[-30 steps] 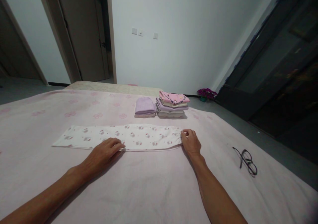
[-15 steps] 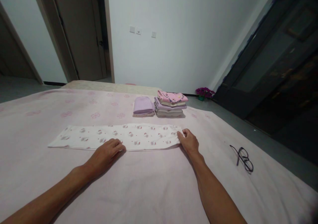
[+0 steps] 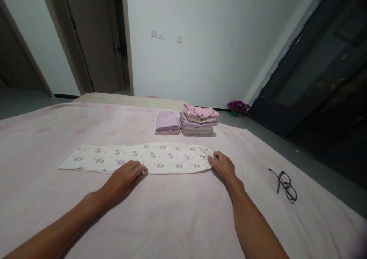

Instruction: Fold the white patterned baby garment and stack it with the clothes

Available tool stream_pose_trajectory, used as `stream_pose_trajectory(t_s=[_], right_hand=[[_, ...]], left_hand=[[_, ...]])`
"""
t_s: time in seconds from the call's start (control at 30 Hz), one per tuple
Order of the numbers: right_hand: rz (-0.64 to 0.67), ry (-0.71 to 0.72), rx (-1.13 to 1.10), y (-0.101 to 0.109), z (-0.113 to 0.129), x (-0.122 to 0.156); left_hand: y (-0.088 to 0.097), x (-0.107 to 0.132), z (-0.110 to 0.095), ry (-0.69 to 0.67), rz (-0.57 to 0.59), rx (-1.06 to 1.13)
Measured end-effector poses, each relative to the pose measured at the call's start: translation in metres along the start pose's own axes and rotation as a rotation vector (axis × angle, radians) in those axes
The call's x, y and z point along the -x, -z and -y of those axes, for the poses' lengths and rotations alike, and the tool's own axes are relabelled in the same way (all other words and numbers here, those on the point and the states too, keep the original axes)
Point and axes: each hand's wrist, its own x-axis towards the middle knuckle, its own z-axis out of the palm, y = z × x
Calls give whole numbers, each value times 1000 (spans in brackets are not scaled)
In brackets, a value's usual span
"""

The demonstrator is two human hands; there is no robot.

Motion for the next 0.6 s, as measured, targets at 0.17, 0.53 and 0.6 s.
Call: stream_pose_trajectory(t_s=[0.17,0.53,0.6], right_hand=[[-297,182,155,12,28,10],[114,724,206,-51,58,25],[160,686,217,-54,55,23]], left_hand=[[2,-2,-3,3,26,-10],[12,0,-10,35,8,48],[12,0,-5,86,-17,122]])
